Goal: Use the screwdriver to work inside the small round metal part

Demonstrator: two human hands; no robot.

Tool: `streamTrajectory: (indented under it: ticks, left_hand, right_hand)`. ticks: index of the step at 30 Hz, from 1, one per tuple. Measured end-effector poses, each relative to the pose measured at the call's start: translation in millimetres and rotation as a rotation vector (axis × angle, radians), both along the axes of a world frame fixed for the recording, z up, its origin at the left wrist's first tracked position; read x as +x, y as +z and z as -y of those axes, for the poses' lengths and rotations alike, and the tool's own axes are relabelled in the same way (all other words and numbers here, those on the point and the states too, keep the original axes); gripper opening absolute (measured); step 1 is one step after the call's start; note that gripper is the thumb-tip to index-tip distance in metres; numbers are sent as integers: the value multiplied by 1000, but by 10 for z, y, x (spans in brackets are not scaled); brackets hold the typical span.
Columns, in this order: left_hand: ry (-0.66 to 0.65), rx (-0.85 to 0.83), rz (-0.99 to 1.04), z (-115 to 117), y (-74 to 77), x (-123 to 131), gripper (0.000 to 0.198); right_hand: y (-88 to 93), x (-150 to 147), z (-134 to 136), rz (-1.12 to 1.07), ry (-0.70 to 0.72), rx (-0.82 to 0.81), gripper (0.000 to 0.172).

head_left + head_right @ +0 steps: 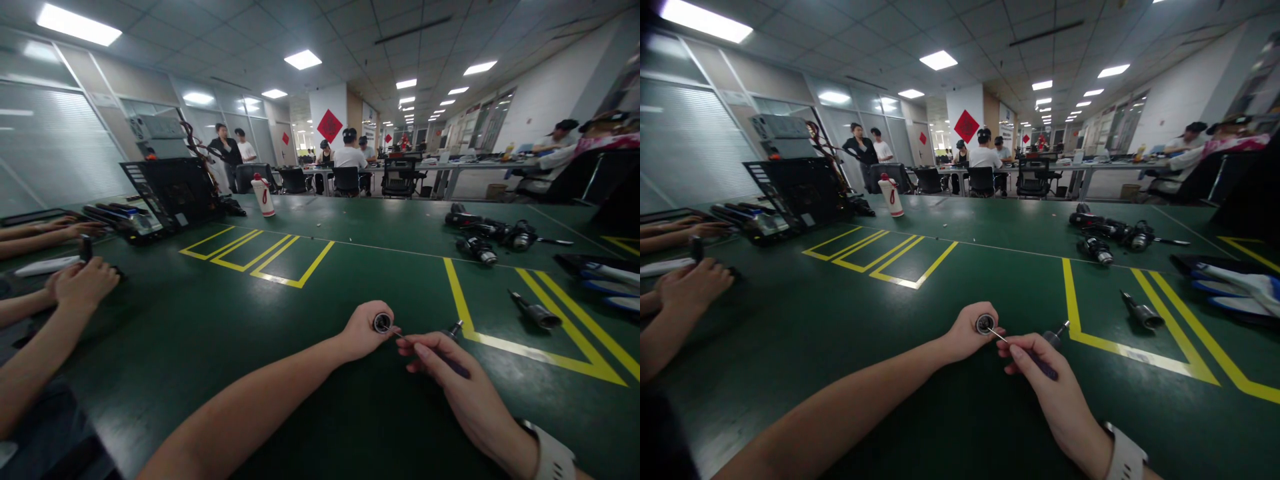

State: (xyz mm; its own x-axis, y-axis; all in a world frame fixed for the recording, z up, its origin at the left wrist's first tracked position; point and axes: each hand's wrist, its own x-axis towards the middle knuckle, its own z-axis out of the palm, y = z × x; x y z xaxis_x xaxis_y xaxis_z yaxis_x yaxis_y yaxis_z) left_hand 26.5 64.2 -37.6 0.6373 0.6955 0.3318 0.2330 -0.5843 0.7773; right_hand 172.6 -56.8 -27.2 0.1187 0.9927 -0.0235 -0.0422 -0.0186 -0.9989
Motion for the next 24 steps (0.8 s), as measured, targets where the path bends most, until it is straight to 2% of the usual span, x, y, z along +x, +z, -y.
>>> streamTrajectory:
  ticks: [7,11,15,20,24]
  left_hand:
    - [-19,-8,28,-17,-33,1,18]
    - [19,93,-66,-25,-44,6,17]
    - [-37,181,-121,-25,-25,1,12]
    - [-114,165,-153,-33,4,-8,10]
    - [-114,155,-165,-58,-13,-11,10]
  right_hand:
    - [-2,-5,-6,-35,9,-14,23]
    - [-13,-21,-13,11,-12,15,23]
    - [-13,1,-21,27,-17,-13,24]
    - [40,55,-56,-84,-22,-49,22]
    - [52,85,-74,-204,-7,-89,19]
